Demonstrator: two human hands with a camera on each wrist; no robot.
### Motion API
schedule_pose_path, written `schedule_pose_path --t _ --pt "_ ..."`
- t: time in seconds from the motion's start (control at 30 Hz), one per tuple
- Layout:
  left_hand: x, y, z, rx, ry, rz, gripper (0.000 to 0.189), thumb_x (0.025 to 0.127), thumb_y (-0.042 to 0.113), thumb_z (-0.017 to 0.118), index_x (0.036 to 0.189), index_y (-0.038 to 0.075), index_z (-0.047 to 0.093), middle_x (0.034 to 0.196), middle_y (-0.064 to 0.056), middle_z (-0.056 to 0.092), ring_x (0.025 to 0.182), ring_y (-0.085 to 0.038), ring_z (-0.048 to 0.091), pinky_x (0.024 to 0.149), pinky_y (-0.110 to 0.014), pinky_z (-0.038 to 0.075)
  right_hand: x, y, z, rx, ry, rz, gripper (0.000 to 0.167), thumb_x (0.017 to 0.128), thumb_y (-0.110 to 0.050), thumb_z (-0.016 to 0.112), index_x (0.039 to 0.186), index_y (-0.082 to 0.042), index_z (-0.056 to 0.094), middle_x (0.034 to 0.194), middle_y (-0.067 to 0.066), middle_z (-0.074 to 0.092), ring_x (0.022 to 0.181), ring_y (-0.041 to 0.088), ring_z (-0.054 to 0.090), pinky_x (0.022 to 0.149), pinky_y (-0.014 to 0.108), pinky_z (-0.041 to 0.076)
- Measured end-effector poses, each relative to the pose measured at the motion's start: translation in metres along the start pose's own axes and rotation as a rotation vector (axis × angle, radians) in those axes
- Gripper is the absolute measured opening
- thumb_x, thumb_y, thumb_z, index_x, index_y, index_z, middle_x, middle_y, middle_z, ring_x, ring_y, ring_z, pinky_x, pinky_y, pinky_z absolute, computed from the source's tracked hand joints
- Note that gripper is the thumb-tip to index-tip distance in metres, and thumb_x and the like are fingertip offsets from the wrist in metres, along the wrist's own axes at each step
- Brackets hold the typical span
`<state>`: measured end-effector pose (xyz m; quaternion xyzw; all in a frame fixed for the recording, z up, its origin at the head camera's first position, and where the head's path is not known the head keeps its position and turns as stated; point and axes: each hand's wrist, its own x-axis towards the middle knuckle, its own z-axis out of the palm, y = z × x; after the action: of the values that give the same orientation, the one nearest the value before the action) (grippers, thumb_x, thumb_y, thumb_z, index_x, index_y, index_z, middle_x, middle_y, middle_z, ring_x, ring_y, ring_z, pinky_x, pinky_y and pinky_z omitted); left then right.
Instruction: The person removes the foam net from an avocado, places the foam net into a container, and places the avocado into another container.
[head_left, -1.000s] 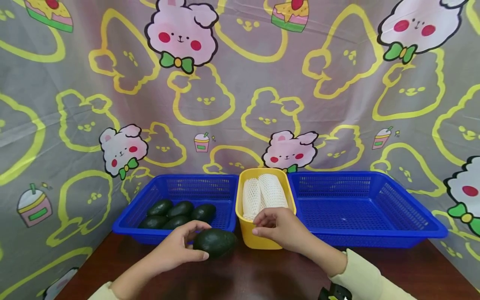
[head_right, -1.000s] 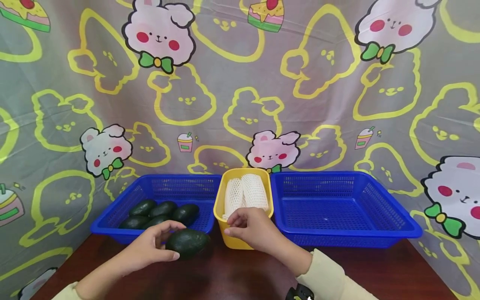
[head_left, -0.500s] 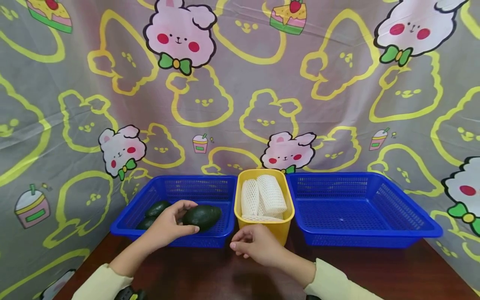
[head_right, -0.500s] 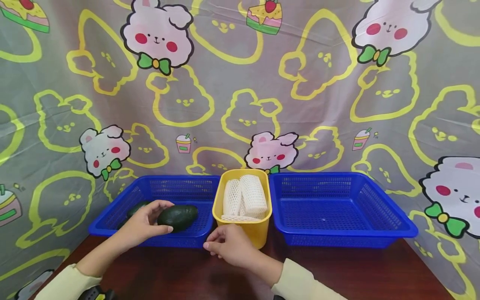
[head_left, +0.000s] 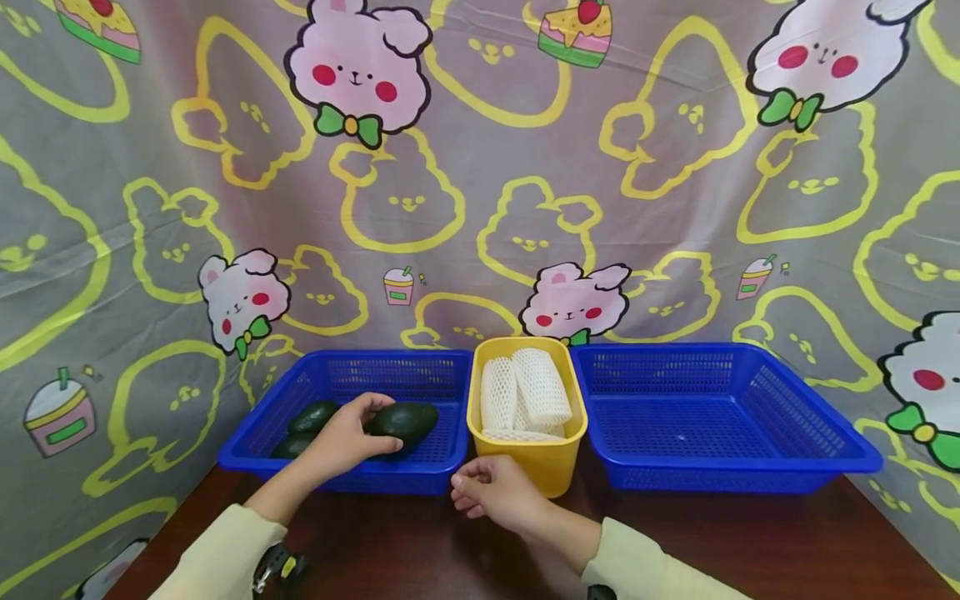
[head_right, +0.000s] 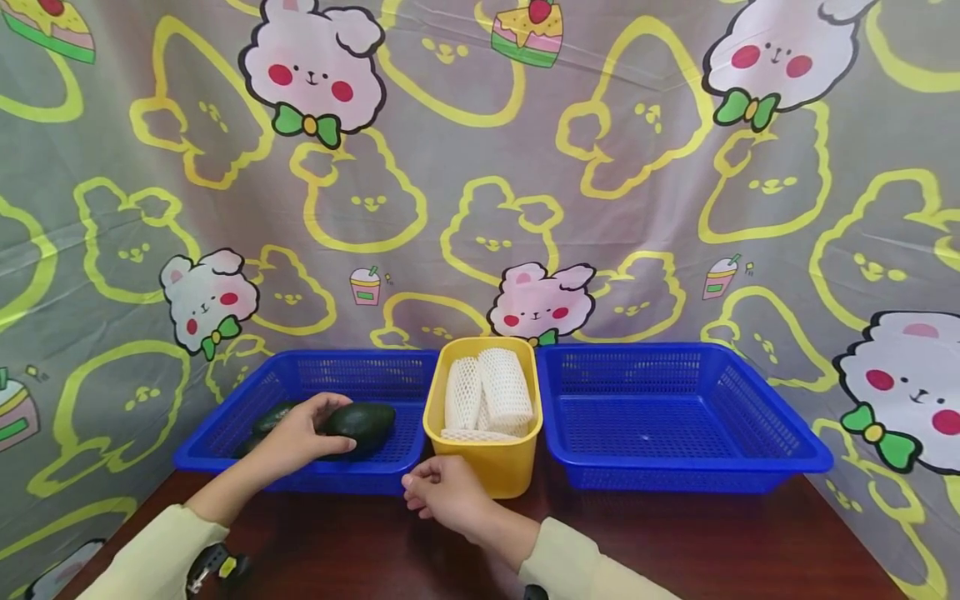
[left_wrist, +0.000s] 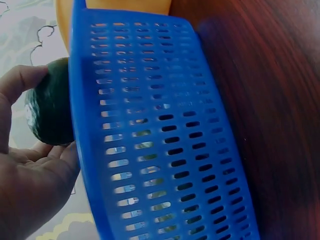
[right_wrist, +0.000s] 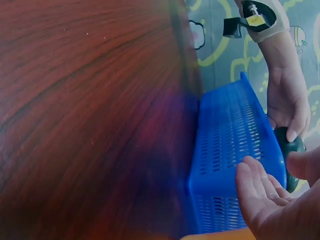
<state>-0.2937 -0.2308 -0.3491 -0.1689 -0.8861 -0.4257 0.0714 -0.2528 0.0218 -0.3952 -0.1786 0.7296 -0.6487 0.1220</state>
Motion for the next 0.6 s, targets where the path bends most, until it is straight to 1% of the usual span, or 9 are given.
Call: schedule_pose_path --t 0.13,0.27,0.33,0.4,0.47,0.6 --pt "0.005 -0.006 0.004 0.074 0.001 -0.023 0.058 0.071 0.020 0.085 0.118 0.002 0.057 0.109 -0.009 0.063 0.092 -0.021 0.061 0.077 -0.037 0.049 0.002 0.002 0.005 0.053 0.036 0.028 0.022 0.098 -0.009 0.057 0.101 0.012 0.061 0.086 0.019 0.069 0.079 0.032 0.069 0.068 0.042 0.057" --pt "0.009 -0.011 0.008 0.114 -0.030 -0.032 0.059 0.070 0.023 0.085 0.118 0.002 0.058 0.108 -0.009 0.064 0.093 -0.023 0.061 0.077 -0.039 0.049 0.005 0.002 0.009 0.109 0.054 0.063 0.023 0.100 -0.012 0.054 0.099 0.010 0.060 0.088 0.019 0.069 0.075 0.024 0.068 0.070 0.041 0.057" --pt "0.011 -0.014 0.010 0.140 -0.044 -0.038 0.060 0.070 0.025 0.085 0.119 0.002 0.059 0.109 -0.008 0.064 0.093 -0.022 0.060 0.077 -0.039 0.049 0.007 0.003 0.011 0.126 0.059 0.079 0.024 0.101 -0.013 0.052 0.098 0.009 0.059 0.089 0.019 0.069 0.075 0.022 0.067 0.070 0.040 0.057" --pt "0.013 -0.016 0.011 0.160 -0.058 -0.045 0.061 0.069 0.026 0.086 0.119 0.002 0.059 0.106 -0.008 0.064 0.090 -0.020 0.059 0.076 -0.038 0.049 0.008 0.002 0.011 0.130 0.060 0.094 0.024 0.102 -0.014 0.050 0.097 0.009 0.059 0.089 0.018 0.069 0.074 0.020 0.067 0.069 0.038 0.057" --pt "0.015 -0.018 0.013 0.182 -0.073 -0.044 0.062 0.068 0.028 0.086 0.119 0.002 0.060 0.106 -0.007 0.064 0.088 -0.018 0.058 0.076 -0.037 0.048 0.009 0.001 0.012 0.133 0.059 0.104 0.025 0.102 -0.014 0.049 0.097 0.008 0.058 0.089 0.018 0.069 0.074 0.020 0.067 0.068 0.037 0.057" --pt "0.018 -0.020 0.015 0.205 -0.119 -0.016 0.062 0.067 0.030 0.087 0.116 0.001 0.062 0.103 -0.007 0.064 0.086 -0.018 0.058 0.075 -0.038 0.049 0.010 -0.001 0.012 0.147 0.051 0.116 0.023 0.103 -0.012 0.047 0.095 0.007 0.058 0.088 0.017 0.069 0.074 0.020 0.067 0.067 0.035 0.057"
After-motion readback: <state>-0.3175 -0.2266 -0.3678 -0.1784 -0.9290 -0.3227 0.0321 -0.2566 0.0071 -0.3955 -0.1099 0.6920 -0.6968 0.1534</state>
